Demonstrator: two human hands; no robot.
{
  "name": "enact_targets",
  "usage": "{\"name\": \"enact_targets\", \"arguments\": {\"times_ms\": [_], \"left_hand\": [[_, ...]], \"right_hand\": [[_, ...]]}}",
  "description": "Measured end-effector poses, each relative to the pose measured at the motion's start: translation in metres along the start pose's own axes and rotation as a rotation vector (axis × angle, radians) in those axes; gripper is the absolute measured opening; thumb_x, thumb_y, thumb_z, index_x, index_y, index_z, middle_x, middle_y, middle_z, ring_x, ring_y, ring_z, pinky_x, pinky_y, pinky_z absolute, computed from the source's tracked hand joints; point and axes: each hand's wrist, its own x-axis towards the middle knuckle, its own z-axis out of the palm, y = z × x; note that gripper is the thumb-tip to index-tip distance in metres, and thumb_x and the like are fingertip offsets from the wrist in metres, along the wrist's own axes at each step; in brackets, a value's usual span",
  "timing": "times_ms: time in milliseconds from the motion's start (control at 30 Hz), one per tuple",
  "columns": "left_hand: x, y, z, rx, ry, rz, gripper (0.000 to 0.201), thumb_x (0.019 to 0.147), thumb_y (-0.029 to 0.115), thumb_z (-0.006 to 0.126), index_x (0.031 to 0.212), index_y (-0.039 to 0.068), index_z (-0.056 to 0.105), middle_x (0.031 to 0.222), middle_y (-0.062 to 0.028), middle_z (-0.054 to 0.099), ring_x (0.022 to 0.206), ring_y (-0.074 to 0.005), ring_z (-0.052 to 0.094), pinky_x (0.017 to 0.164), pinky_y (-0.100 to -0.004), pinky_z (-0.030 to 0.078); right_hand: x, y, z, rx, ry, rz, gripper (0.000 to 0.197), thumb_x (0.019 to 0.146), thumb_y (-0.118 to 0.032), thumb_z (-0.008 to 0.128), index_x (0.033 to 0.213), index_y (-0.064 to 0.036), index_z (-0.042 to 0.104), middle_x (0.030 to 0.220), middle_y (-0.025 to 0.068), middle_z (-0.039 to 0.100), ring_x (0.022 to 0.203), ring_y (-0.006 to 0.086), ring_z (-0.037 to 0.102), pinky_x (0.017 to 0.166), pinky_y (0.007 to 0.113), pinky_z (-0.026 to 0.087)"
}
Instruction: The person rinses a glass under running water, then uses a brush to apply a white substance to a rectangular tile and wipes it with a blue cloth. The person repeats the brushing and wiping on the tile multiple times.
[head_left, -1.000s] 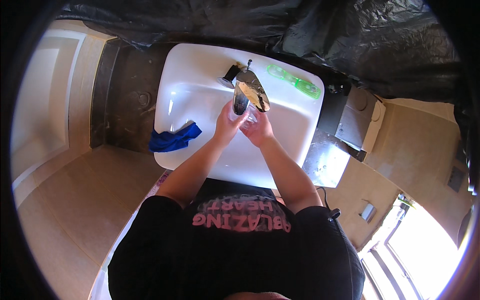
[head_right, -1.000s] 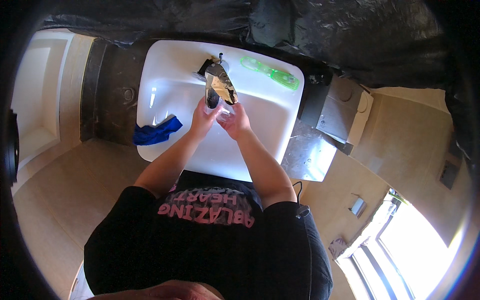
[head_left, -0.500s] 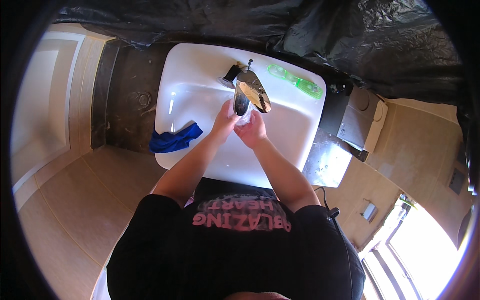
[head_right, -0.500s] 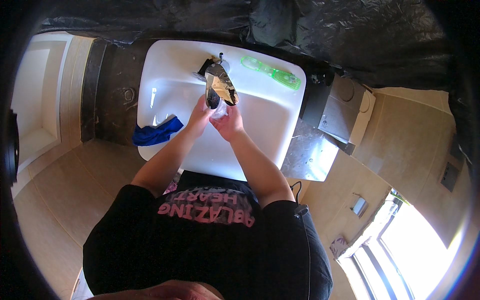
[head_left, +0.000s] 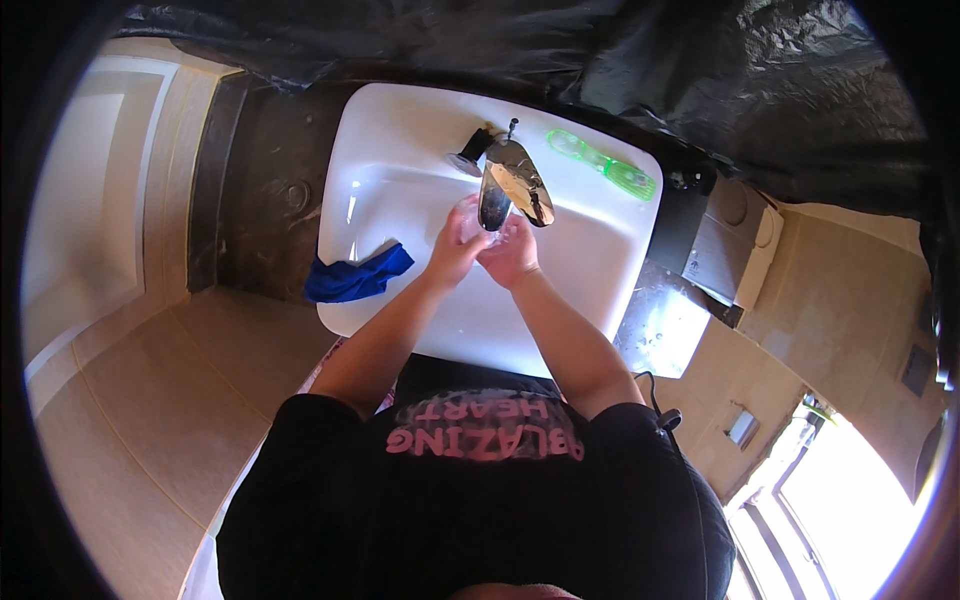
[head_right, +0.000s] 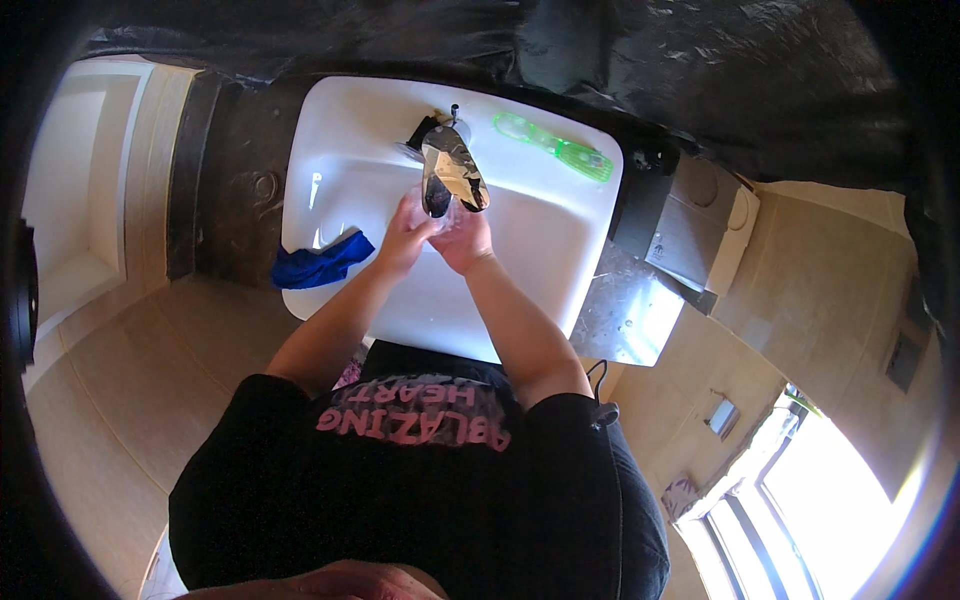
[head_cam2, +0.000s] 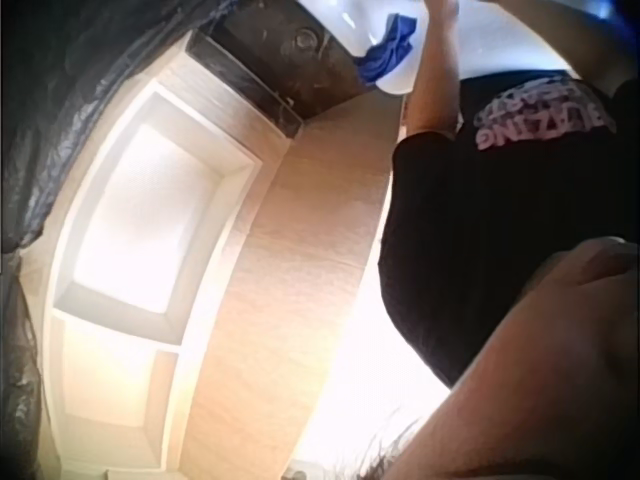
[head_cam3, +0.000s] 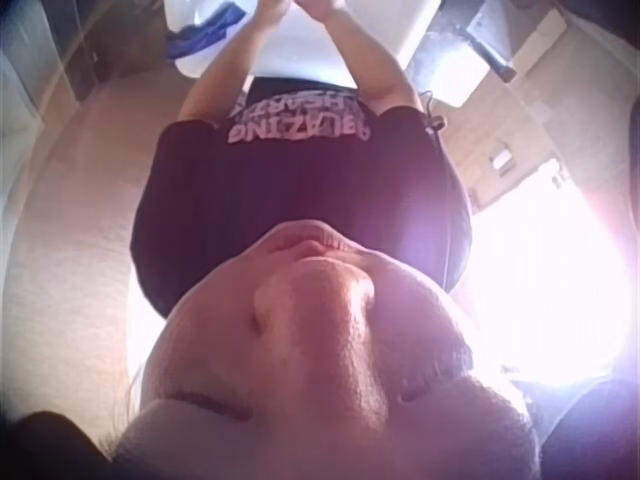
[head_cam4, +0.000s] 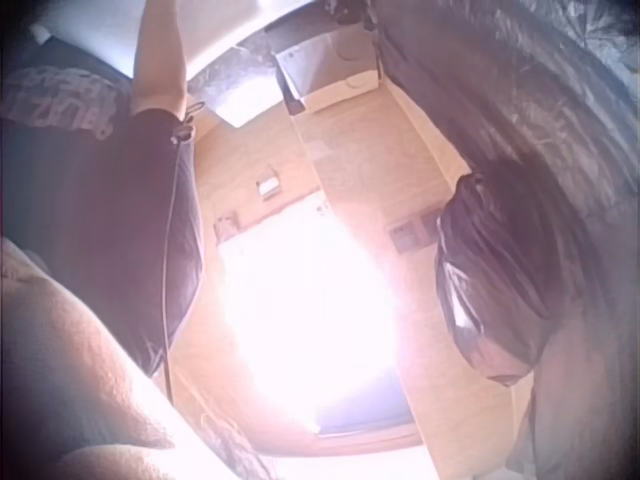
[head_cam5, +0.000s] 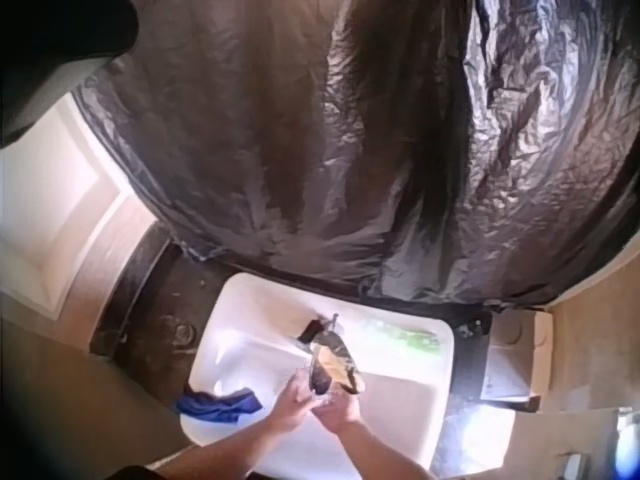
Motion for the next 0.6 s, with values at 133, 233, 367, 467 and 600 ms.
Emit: {"name": "enact_targets", "arguments": {"times_ms": [133,233,367,467,600], "left_hand": [[0.004,-0.002,0.018,0.166,0.024,-0.144,0.034,0.098,0.008,0.051,0.131,0.002,0.054,0.121,-0.0109,0.064,0.112,-0.0199,0.059,0.097,-0.0333,0.046],[0.013,0.005,0.028,0.125,0.12,-0.236,0.029,0.099,0.009,0.05,0.127,0.002,0.056,0.114,-0.0116,0.066,0.105,-0.0199,0.063,0.092,-0.0336,0.049],[0.01,0.011,0.031,0.009,0.147,-0.165,0.029,0.098,0.009,0.053,0.125,0.001,0.058,0.114,-0.0169,0.066,0.108,-0.0275,0.064,0.092,-0.0352,0.049],[-0.004,0.039,0.028,0.511,0.0,0.327,0.035,0.092,0.006,0.06,0.127,0.003,0.059,0.116,-0.0192,0.065,0.112,-0.036,0.061,0.096,-0.0403,0.047],[-0.014,0.033,0.016,0.906,-0.123,0.618,0.041,0.084,0.005,0.067,0.124,0.006,0.061,0.114,-0.0168,0.066,0.109,-0.0399,0.059,0.099,-0.0465,0.045]], "right_hand": [[0.0,0.002,-0.025,0.052,0.006,-0.052,0.048,0.095,-0.04,0.035,0.127,-0.0125,0.058,0.128,0.0058,0.062,0.122,0.0269,0.056,0.103,0.045,0.043],[-0.001,0.004,-0.031,0.1,0.037,-0.043,0.046,0.096,-0.04,0.037,0.126,-0.0125,0.057,0.129,0.0068,0.061,0.121,0.0266,0.056,0.101,0.044,0.046],[-0.002,0.004,-0.018,0.077,0.217,-0.11,0.046,0.098,-0.045,0.041,0.127,-0.0126,0.056,0.129,0.0084,0.06,0.118,0.0271,0.058,0.099,0.043,0.048],[0.002,0.004,-0.017,0.076,0.247,-0.214,0.043,0.098,-0.044,0.041,0.125,-0.0132,0.055,0.127,0.0098,0.059,0.115,0.0275,0.059,0.098,0.041,0.049],[-0.002,0.003,-0.014,0.082,0.141,-0.193,0.045,0.098,-0.046,0.04,0.122,-0.0118,0.057,0.121,0.0092,0.063,0.112,0.0263,0.06,0.096,0.04,0.05]]}}
